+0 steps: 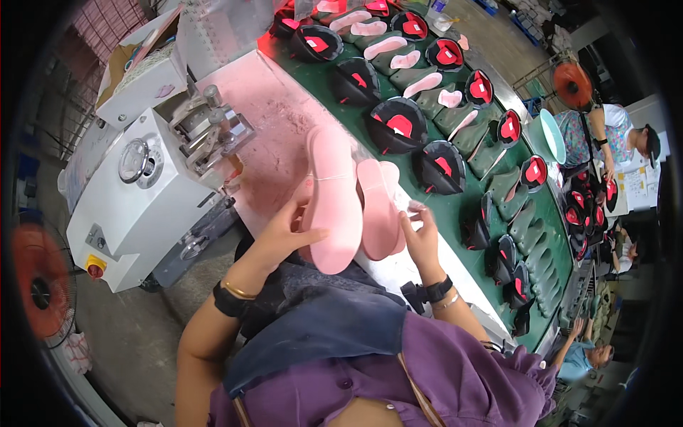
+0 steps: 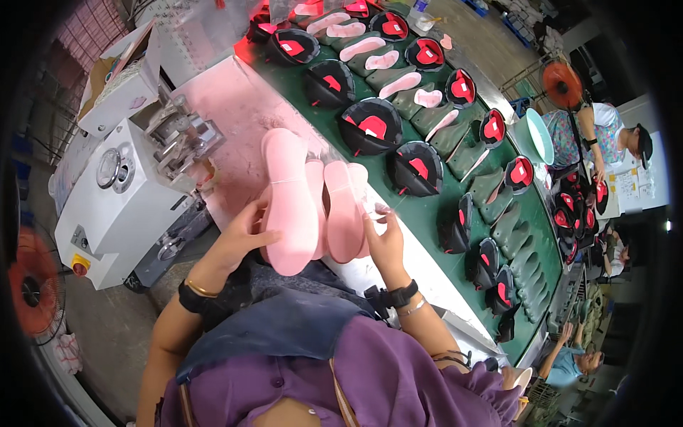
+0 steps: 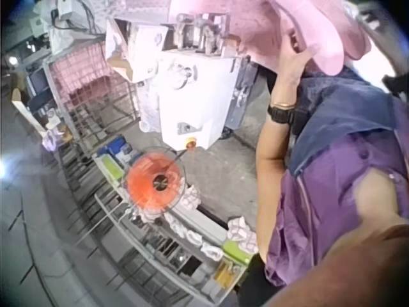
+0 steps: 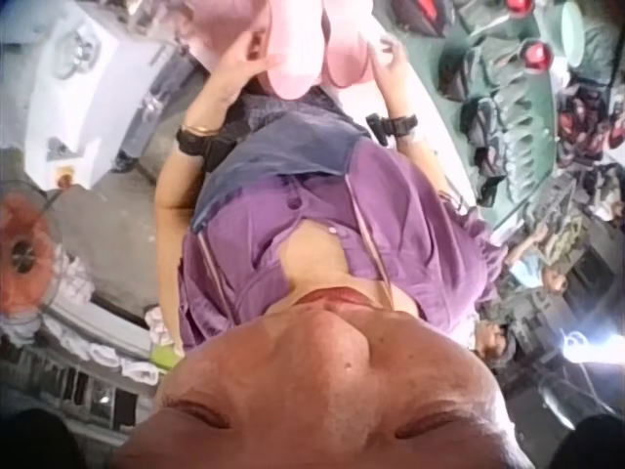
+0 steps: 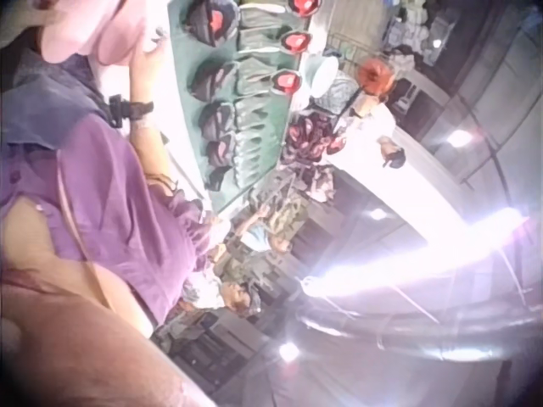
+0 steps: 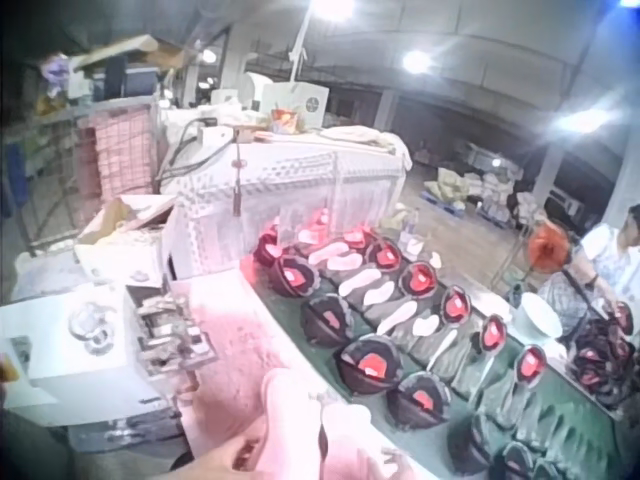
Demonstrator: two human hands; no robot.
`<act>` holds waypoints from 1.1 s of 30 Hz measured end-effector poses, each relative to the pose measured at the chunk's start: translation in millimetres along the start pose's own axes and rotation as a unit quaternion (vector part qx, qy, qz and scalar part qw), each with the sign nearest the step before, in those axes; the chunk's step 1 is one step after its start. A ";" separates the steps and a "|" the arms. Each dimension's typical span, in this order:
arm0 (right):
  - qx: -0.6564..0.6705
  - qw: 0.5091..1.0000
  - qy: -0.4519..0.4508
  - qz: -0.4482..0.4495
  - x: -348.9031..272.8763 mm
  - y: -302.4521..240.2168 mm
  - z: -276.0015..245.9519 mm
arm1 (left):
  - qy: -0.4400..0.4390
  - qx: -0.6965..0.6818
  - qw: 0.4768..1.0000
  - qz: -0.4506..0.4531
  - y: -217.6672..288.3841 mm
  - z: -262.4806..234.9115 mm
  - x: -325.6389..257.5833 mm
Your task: The recorder is operating a machine to process pink shoe insoles and placing them onto a conveyor belt in a factory setting.
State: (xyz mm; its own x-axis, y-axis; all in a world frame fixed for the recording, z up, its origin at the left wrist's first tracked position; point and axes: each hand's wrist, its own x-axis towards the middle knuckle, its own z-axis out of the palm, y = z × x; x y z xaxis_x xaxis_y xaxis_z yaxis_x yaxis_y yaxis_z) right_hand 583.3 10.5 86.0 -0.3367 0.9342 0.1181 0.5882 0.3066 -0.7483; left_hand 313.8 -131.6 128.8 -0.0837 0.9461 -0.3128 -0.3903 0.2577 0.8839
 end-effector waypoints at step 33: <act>0.540 0.715 -0.355 0.268 2.3 -98.7 50.7 | 0.252 0.559 0.699 0.368 58.2 19.5 4.5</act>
State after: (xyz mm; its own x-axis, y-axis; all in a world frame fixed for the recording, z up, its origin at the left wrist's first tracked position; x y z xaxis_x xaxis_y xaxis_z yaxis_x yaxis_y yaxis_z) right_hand 487.2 -26.8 127.0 -0.7898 0.4192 -0.4478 -0.0091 -0.7380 -0.6748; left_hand 308.6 -108.6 185.5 -0.3068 0.7862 0.5364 0.8651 -0.0047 0.5015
